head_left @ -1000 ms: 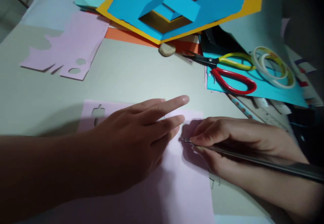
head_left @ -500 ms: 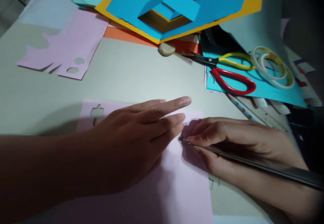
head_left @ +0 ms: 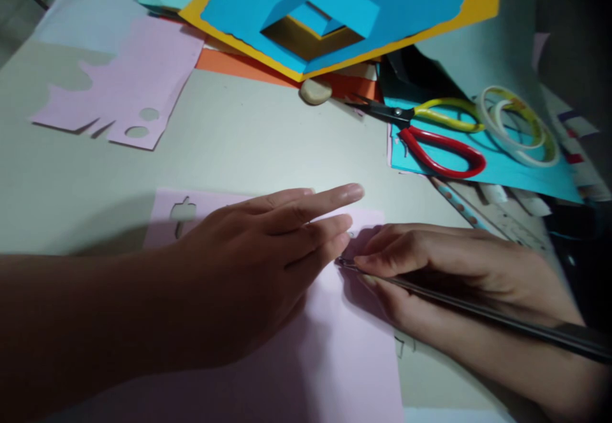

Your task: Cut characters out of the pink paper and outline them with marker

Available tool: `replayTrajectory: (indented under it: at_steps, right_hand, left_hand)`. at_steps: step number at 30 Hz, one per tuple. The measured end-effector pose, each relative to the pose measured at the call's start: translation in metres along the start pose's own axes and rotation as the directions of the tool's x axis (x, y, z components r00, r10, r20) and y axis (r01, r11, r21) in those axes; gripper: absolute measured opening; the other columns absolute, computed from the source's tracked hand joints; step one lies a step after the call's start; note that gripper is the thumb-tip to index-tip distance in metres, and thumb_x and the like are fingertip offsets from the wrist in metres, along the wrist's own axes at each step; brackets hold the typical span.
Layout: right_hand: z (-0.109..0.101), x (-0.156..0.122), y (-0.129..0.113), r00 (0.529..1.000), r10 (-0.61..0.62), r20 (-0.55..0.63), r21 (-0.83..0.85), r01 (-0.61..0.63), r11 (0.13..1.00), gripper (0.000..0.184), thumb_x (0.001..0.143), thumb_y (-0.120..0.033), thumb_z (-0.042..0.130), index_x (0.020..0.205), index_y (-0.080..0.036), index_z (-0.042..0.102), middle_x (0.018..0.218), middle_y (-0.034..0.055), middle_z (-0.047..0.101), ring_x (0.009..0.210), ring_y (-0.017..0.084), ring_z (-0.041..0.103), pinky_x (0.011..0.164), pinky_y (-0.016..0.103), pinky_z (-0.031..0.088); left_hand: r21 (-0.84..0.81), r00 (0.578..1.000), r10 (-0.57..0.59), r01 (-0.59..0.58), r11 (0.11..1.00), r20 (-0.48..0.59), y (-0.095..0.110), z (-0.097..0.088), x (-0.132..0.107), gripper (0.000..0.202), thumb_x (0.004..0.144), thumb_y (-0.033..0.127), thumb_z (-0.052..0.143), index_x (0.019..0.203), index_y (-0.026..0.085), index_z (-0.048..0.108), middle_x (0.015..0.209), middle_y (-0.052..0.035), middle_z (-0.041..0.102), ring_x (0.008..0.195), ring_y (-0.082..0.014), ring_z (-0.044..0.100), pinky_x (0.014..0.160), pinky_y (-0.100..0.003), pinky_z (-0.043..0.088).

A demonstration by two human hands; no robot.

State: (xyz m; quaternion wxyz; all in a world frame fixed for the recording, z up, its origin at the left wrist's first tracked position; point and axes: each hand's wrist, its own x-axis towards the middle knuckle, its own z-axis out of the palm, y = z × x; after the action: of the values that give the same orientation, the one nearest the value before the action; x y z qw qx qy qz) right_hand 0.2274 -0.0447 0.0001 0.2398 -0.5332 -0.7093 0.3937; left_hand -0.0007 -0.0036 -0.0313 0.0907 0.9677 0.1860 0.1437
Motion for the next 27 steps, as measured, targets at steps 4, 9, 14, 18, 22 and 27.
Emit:
replayTrajectory:
  at_steps: [4,9,14,18,22,27]
  right_hand:
    - [-0.0007,-0.0016,0.0042,1.0,-0.016,0.012,0.005,0.016,1.0,0.013,0.077,-0.012,0.069,0.071,-0.024,0.069,0.081,0.0004,0.079,0.073,0.018,0.075,0.056,0.02,0.057]
    - [0.0002,-0.001,0.0047,1.0,0.006,0.002,0.004,-0.006,1.0,0.011,0.076,-0.015,0.069,0.069,-0.023,0.069,0.08,0.0018,0.078,0.067,0.019,0.074,0.053,0.023,0.057]
    - [-0.0013,-0.0007,0.0046,1.0,-0.013,0.009,-0.014,0.013,1.0,0.013,0.077,-0.012,0.067,0.072,-0.023,0.07,0.083,0.0018,0.078,0.069,0.019,0.074,0.052,0.022,0.056]
    - [-0.0008,0.0013,0.0026,1.0,-0.021,0.005,-0.015,0.021,1.0,0.012,0.075,-0.012,0.067,0.07,-0.023,0.069,0.084,0.0021,0.079,0.072,0.02,0.075,0.05,0.022,0.054]
    - [0.0005,0.0003,0.0004,0.999,0.028,-0.017,-0.003,-0.028,1.0,0.014,0.075,-0.011,0.068,0.066,-0.022,0.067,0.079,0.0022,0.079,0.068,0.019,0.074,0.047,0.021,0.054]
    - [-0.001,-0.0023,0.0022,1.0,0.006,-0.014,-0.029,-0.007,1.0,0.015,0.075,-0.009,0.067,0.067,-0.022,0.066,0.083,0.0027,0.079,0.072,0.019,0.075,0.049,0.019,0.055]
  left_hand:
    - [0.0,1.0,0.003,-0.003,1.0,-0.016,0.0006,-0.0005,0.0003,0.042,0.099,0.017,0.039,0.138,0.01,0.054,0.147,-0.0033,0.054,0.149,-0.0177,0.029,0.124,-0.035,0.032]
    - [0.007,1.0,0.009,-0.009,1.0,-0.03,0.0016,0.0012,0.0009,0.041,0.1,0.017,0.038,0.135,0.009,0.056,0.145,-0.0043,0.056,0.147,-0.0185,0.034,0.124,-0.034,0.033]
    - [0.016,0.999,0.003,-0.003,1.0,-0.032,0.0027,0.0014,0.0007,0.04,0.1,0.017,0.037,0.134,0.009,0.057,0.146,-0.0055,0.055,0.149,-0.0177,0.03,0.124,-0.034,0.03]
    - [0.011,1.0,0.002,-0.002,1.0,-0.014,0.0013,0.0018,0.0004,0.041,0.1,0.017,0.038,0.136,0.01,0.056,0.147,-0.0042,0.054,0.149,-0.0176,0.03,0.125,-0.034,0.029]
    - [0.008,1.0,0.008,-0.008,1.0,-0.021,0.0003,0.0024,-0.0003,0.041,0.1,0.019,0.039,0.137,0.01,0.055,0.148,-0.0038,0.053,0.149,-0.0174,0.03,0.125,-0.034,0.027]
    - [0.009,1.0,-0.003,0.003,1.0,-0.03,0.0008,0.003,-0.0004,0.041,0.1,0.017,0.04,0.136,0.008,0.055,0.148,-0.0066,0.053,0.148,-0.0169,0.031,0.125,-0.032,0.027]
